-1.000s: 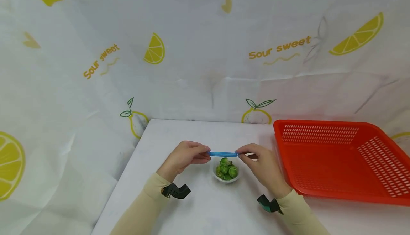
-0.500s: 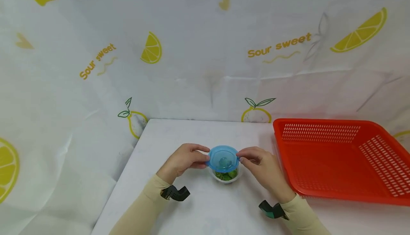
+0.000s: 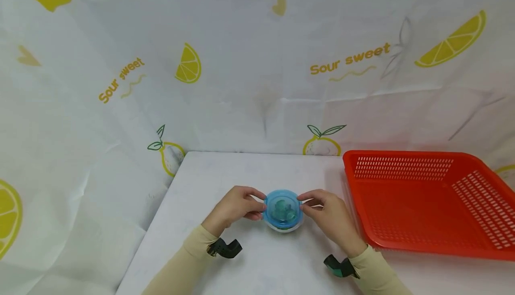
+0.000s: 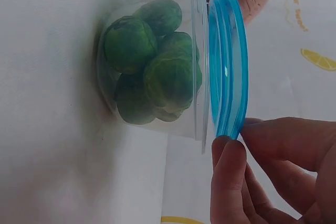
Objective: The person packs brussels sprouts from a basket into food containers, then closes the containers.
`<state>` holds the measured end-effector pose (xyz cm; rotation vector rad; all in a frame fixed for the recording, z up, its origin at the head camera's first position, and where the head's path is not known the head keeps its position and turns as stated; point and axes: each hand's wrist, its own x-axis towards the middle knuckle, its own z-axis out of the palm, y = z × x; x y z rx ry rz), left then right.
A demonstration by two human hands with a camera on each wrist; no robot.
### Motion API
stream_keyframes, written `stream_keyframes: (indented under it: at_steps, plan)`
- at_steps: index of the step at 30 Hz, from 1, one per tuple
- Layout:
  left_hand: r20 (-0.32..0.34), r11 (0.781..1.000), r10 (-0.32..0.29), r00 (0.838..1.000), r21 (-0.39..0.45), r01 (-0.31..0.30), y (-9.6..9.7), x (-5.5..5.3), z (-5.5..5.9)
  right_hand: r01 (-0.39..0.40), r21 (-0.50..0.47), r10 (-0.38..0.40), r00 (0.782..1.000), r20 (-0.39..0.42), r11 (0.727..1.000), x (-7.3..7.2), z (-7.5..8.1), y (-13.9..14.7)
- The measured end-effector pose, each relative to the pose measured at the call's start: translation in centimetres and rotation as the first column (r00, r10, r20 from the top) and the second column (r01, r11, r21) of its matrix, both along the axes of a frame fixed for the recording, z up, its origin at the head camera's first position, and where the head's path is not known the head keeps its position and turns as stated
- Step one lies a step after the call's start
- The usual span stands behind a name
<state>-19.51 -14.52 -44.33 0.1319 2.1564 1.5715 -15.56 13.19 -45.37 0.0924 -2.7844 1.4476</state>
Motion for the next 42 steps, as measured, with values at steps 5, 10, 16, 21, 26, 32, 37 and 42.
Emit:
stream_keyframes:
  at_steps: [5,10,16,21,26,32,37,42]
  plan:
    - [-0.015,1.0,0.005,1.0,-0.007,-0.005,0.3,0.2,-0.1,0.006,0.024,-0.006,1.0,0.003,1.0,0.0,-0.4,0.0]
    - [-0.03,0.999,0.01,1.0,-0.039,-0.012,0.4,0.3,-0.1,0.01,0.037,-0.01,1.0,-0.008,0.999,0.1,-0.4,-0.1]
    - [-0.043,0.998,0.013,0.999,-0.057,-0.016,0.5,0.3,-0.2,0.006,0.043,-0.006,1.0,-0.005,0.999,0.1,-0.5,0.0]
    - [-0.007,0.999,0.018,1.0,-0.037,-0.019,0.2,0.0,-0.5,0.014,0.013,-0.015,0.998,0.061,1.0,0.0,-0.8,-0.1]
    - [0.064,1.0,-0.01,0.998,-0.009,0.011,-0.2,-0.4,-1.1,0.03,-0.111,-0.006,0.978,0.211,0.993,-0.2,-1.5,-0.5]
    - [0.088,0.999,-0.03,0.996,0.02,0.028,-0.2,-0.7,-1.5,0.034,-0.205,0.023,0.963,0.268,0.978,-0.4,-1.9,-0.6]
    - [0.117,0.999,-0.019,0.993,0.039,0.014,-0.2,-1.0,-1.7,0.036,-0.239,0.038,0.953,0.301,0.97,-0.7,-1.8,-0.3]
    - [0.136,0.998,-0.015,0.991,0.062,0.007,-0.1,-1.3,-2.0,0.033,-0.262,0.052,0.95,0.309,0.965,-0.8,-1.8,-0.1]
